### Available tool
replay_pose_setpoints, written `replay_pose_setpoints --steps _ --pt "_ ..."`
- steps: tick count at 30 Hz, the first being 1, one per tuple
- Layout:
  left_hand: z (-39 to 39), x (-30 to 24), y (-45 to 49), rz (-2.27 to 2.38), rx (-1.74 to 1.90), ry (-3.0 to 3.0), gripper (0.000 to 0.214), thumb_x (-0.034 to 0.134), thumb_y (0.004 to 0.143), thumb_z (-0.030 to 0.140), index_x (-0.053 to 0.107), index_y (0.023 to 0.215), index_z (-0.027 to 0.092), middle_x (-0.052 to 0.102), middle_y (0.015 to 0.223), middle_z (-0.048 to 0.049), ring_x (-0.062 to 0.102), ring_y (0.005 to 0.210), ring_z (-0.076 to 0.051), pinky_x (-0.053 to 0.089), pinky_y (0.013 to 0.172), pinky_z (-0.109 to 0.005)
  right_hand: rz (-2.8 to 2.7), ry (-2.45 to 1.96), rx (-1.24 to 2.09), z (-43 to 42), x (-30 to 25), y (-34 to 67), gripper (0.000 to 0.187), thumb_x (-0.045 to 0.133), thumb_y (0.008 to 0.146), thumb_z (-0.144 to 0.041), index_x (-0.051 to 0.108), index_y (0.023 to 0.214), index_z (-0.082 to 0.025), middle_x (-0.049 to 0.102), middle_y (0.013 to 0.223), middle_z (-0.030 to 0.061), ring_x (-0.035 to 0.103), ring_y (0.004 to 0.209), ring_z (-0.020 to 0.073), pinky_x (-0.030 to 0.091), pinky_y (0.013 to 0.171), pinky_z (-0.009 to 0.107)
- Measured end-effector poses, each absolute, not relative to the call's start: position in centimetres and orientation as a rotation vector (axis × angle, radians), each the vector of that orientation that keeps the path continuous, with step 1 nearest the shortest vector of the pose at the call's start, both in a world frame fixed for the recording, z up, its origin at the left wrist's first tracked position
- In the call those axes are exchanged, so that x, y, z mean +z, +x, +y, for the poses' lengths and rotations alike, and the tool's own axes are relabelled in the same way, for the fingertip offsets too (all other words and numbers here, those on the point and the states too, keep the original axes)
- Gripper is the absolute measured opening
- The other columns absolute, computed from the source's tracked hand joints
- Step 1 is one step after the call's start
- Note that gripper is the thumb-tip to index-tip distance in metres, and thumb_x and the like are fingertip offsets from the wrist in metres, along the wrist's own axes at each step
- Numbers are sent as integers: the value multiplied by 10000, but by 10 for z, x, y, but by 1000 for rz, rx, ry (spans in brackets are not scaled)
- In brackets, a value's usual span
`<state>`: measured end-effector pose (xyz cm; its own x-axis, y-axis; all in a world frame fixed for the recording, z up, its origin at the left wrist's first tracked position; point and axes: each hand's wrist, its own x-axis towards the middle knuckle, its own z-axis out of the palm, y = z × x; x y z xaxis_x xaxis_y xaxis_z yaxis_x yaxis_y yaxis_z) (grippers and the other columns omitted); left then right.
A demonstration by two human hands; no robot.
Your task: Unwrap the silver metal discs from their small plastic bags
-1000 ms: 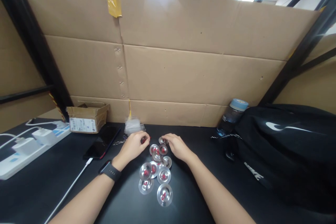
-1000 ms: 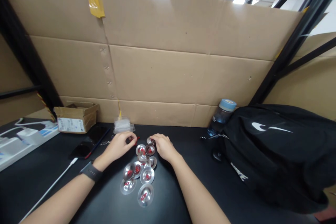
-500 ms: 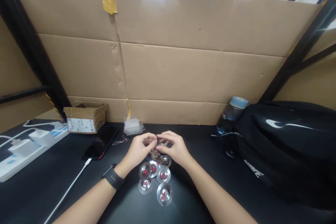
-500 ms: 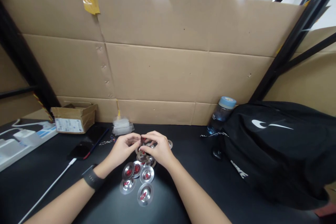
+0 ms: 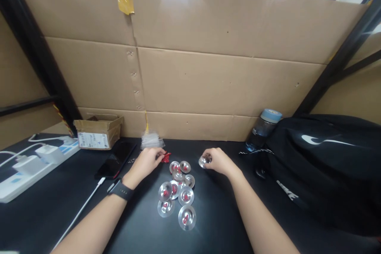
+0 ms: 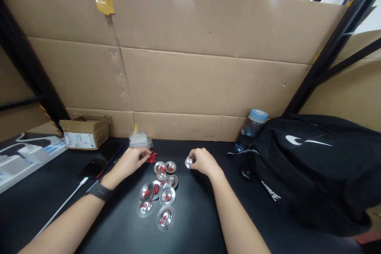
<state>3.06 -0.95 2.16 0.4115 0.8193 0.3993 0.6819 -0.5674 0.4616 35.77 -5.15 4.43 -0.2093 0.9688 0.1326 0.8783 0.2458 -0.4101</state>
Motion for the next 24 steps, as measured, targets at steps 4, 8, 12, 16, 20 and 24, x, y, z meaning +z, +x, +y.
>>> replay_pose_setpoints --steps 4,8,12,16,20,24 --pt "-9 19 29 1362 757 2520 179 582 893 241 754 936 219 782 899 -56 728 831 -227 508 758 -287 -2194 -1761 345 -49 40 368 281 797 685 -291 761 957 -230 757 883 57 690 864 232 461 710 268" --pt "-15 21 35 1379 796 2554 183 569 900 248 749 937 242 769 947 -51 709 891 -235 497 808 -300 -2230 -1737 294 -52 42 353 313 849 650 -317 755 944 -268 754 1005 40 662 982 266 436 854 335" --pt "-17 23 39 1267 888 2555 196 535 920 219 730 927 236 750 956 -42 687 908 -215 490 851 -304 -2343 -1413 320 -58 38 325 410 808 750 -248 689 1138 -308 698 1238 19 603 1136 241 372 976 376" --pt "-20 25 44 1197 973 2521 187 537 923 207 720 952 224 735 931 -41 675 862 -199 497 826 -305 -2457 -1196 384 -60 29 306 191 706 877 -203 714 1040 -302 740 1147 -2 634 1091 206 373 943 349" --pt "-26 27 53 1097 1044 2410 215 517 947 234 714 1032 224 742 984 -46 681 887 -196 507 830 -305 -2371 -1170 335 -57 27 303 203 541 983 -182 720 1049 -251 752 1072 40 663 1027 194 406 927 341" --pt "-39 35 65 975 1007 2183 252 499 973 311 715 1063 221 751 1023 -50 692 908 -197 527 800 -286 -2102 -1027 464 -56 37 305 220 508 1009 -266 722 1009 -218 724 984 57 665 914 179 484 845 302"
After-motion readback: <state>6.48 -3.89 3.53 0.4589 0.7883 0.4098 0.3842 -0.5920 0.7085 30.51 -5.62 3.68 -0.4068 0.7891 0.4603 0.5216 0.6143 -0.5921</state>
